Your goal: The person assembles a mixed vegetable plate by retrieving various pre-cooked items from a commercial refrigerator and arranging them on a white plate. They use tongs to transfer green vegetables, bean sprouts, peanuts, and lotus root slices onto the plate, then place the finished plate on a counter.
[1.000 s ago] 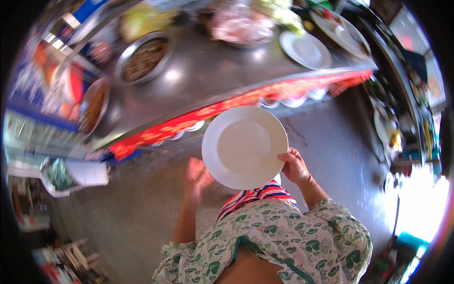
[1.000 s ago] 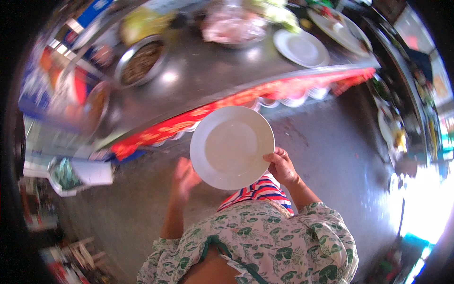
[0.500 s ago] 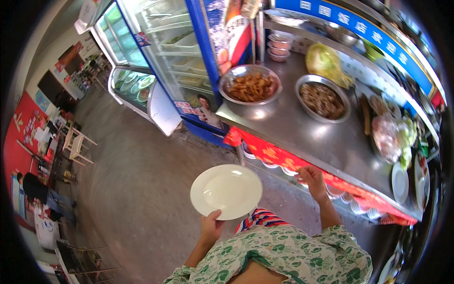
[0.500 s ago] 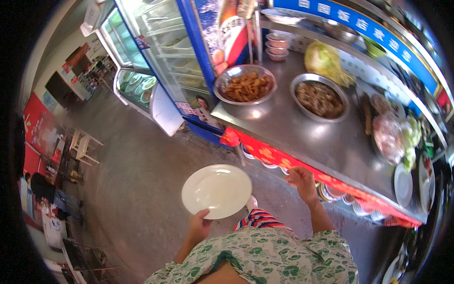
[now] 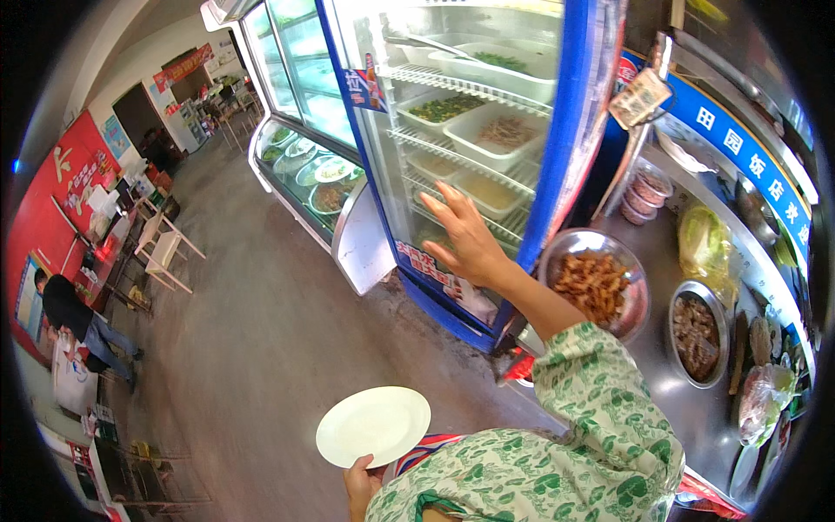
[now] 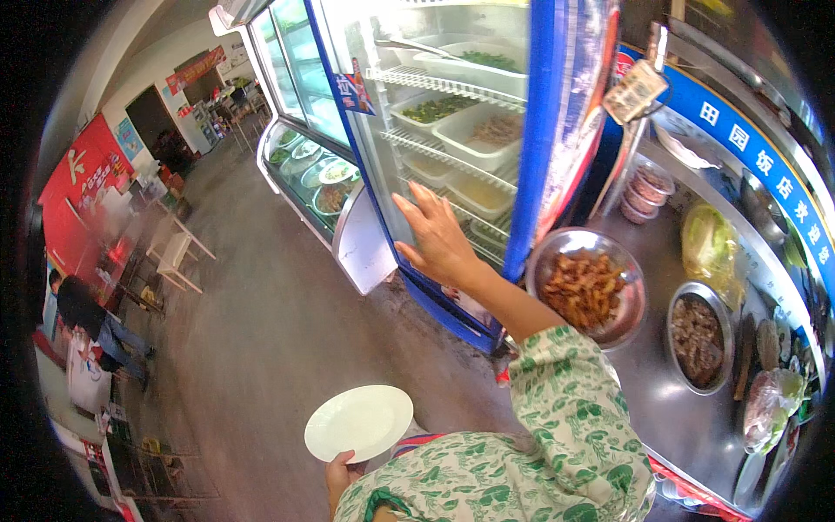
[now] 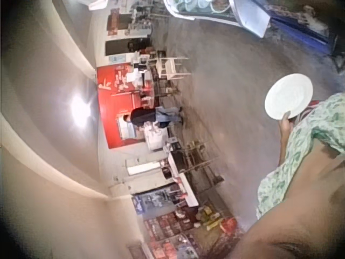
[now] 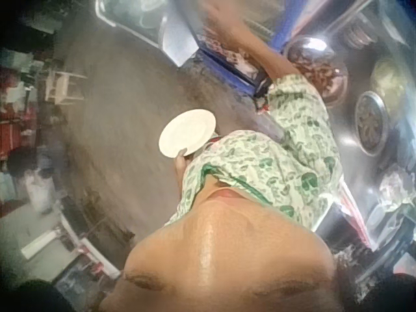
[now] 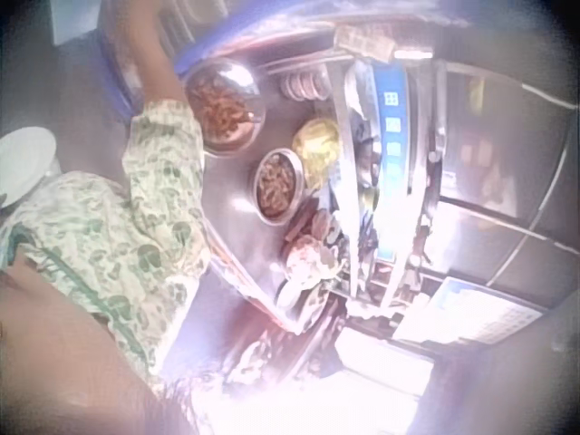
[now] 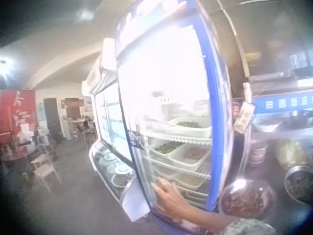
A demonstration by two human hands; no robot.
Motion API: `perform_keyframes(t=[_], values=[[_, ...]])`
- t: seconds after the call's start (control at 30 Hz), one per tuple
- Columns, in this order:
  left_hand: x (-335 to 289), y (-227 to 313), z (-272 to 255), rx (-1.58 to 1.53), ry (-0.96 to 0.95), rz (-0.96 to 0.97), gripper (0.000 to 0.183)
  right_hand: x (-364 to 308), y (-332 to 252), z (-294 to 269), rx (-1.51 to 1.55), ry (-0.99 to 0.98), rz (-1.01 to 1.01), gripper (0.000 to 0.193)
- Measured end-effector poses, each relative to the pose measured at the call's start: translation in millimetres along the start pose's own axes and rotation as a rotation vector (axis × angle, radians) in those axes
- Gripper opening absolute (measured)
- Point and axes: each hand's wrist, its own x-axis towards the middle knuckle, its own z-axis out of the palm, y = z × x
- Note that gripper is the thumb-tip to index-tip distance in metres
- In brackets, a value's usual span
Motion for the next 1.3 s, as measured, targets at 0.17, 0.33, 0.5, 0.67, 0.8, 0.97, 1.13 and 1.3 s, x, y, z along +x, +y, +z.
perform_keyframes(t=[0.17,0.33,0.5,0.67,0.8,0.97,1.13,1.3], values=[[89.8,86.6,35.2,0.122,0.111,0.039,0.059,125.3,34.5,119.5,-0.279,-0.041,-0.071,0.068],[186.6,187.7,63.5,0.178,-0.147,0.003,0.061,224.1,79.7,171.6,-0.585,-0.029,-0.105,0.066],[298.7,271.4,113.1,0.268,-0.19,0.003,0.062,324.0,112.8,205.2,-0.964,-0.04,-0.222,0.053],[388.1,342.8,156.0,0.294,-0.26,-0.023,0.062,422.8,97.0,250.6,-1.443,-0.451,-0.348,0.029],[460.0,391.2,158.9,0.453,-0.281,-0.114,0.044,437.1,145.2,299.3,-1.363,-0.498,-0.217,0.025],[534.6,449.0,169.2,0.896,-0.576,-0.004,0.033,430.7,163.2,330.8,-1.571,-0.225,-0.09,0.026],[586.7,509.4,221.9,0.999,-1.0,0.217,0.03,418.0,103.8,330.2,-1.429,-0.204,-0.02,0.021],[599.1,540.8,282.4,0.775,-1.031,-0.049,0.049,399.5,-62.9,329.2,-1.292,-0.394,0.073,0.024]])
